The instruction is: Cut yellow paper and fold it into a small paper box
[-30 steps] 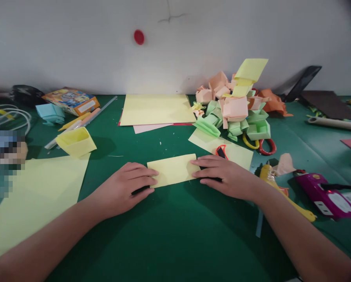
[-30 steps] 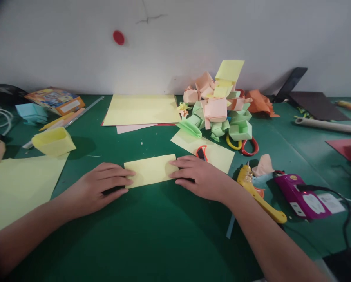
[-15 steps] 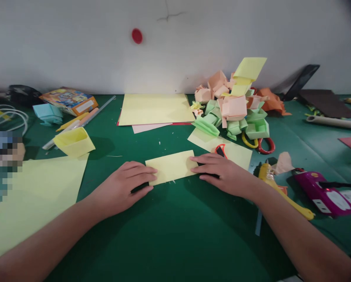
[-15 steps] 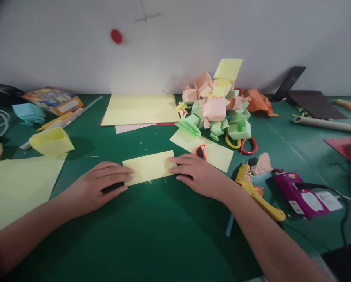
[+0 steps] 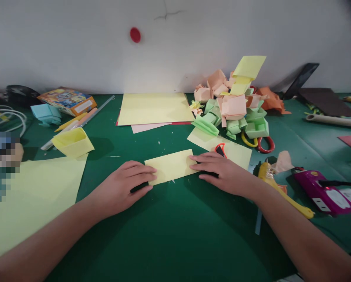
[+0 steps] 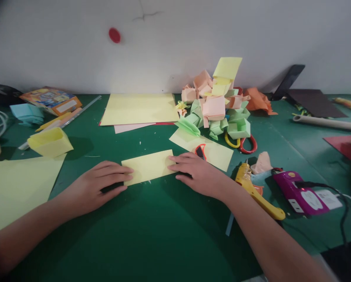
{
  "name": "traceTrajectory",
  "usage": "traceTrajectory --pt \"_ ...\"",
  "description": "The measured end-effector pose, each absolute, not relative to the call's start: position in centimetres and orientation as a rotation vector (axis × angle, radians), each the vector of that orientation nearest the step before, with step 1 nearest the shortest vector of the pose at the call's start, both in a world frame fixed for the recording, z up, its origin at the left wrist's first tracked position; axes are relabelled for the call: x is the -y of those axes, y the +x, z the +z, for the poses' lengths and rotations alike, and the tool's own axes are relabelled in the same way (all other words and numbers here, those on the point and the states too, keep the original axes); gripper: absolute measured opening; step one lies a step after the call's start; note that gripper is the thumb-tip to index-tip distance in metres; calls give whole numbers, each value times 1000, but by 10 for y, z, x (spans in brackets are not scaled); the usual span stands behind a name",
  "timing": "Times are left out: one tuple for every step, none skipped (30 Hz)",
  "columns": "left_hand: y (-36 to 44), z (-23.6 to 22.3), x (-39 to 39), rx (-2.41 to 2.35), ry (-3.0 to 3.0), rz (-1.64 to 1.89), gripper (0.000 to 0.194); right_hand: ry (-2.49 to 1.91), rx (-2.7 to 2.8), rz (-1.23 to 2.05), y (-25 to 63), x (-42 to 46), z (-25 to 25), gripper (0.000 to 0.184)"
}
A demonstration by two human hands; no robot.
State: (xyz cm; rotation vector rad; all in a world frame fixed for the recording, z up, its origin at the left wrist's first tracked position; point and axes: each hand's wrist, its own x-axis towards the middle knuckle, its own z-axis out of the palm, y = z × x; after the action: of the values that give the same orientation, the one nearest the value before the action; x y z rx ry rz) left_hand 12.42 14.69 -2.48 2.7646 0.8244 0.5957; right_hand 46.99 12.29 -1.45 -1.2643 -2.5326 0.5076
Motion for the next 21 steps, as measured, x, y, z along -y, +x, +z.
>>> traceTrajectory --pt "124 -25 -147 -822 2769 601 24 -1262 2529 499 470 -123 -14 35" --pt "124 -25 -147 -818 2773 607 24 -1258 2528 492 470 -123 -14 35" --pt "124 -24 -147 -816 2777 612 24 -1253 2528 487 469 -123 -14 36" --pt "124 -24 -147 -814 2781 618 24 -1250 2530 483 469 -123 -14 36" --pt "124 -24 -147 -813 2785 624 24 -1248 2532 482 469 -123 -14 37" --pt "124 -24 -147 -809 2790 628 23 -1245 2534 484 469 -123 -14 37" --pt "124 -24 -147 -805 2795 631 23 -1244 2536 488 469 -123 -14 37" --pt "124 -25 -147 -804 2799 632 23 -1246 2538 492 470 -123 -14 37" --pt "124 -25 -147 -804 2802 628 23 -1248 2540 493 470 -123 -14 36" --pt "124 -25 -147 -805 2805 625 24 -1253 2541 494 470 -123 -14 36" --pt "123 -26 -147 -810 2805 624 24 -1260 2539 493 470 -122 -14 35" --pt "124 -26 -147 -813 2805 625 24 -1268 2535 491 469 -122 -14 35" --pt "124 -26 -147 -811 2805 632 25 -1275 2530 490 469 -122 -14 35" --pt "124 -26 -147 -808 2807 637 25 -1278 2524 489 469 -122 -14 36" --pt "124 -26 -146 -805 2810 639 25 -1278 2517 488 469 -122 -15 36" --pt "124 -26 -146 -803 2814 636 25 -1276 2511 487 469 -122 -15 37" --pt "124 -26 -146 -802 2818 630 25 -1273 2505 488 469 -122 -16 38" --pt "124 -26 -146 -802 2822 623 25 -1273 2502 490 470 -122 -16 39" --pt "124 -26 -146 -803 2824 617 25 -1273 2499 492 470 -123 -17 40" --pt "124 -26 -146 -805 2826 612 26 -1275 2498 493 470 -123 -17 41" --pt "124 -26 -146 -809 2826 613 26 -1275 2498 493 469 -123 -17 41"
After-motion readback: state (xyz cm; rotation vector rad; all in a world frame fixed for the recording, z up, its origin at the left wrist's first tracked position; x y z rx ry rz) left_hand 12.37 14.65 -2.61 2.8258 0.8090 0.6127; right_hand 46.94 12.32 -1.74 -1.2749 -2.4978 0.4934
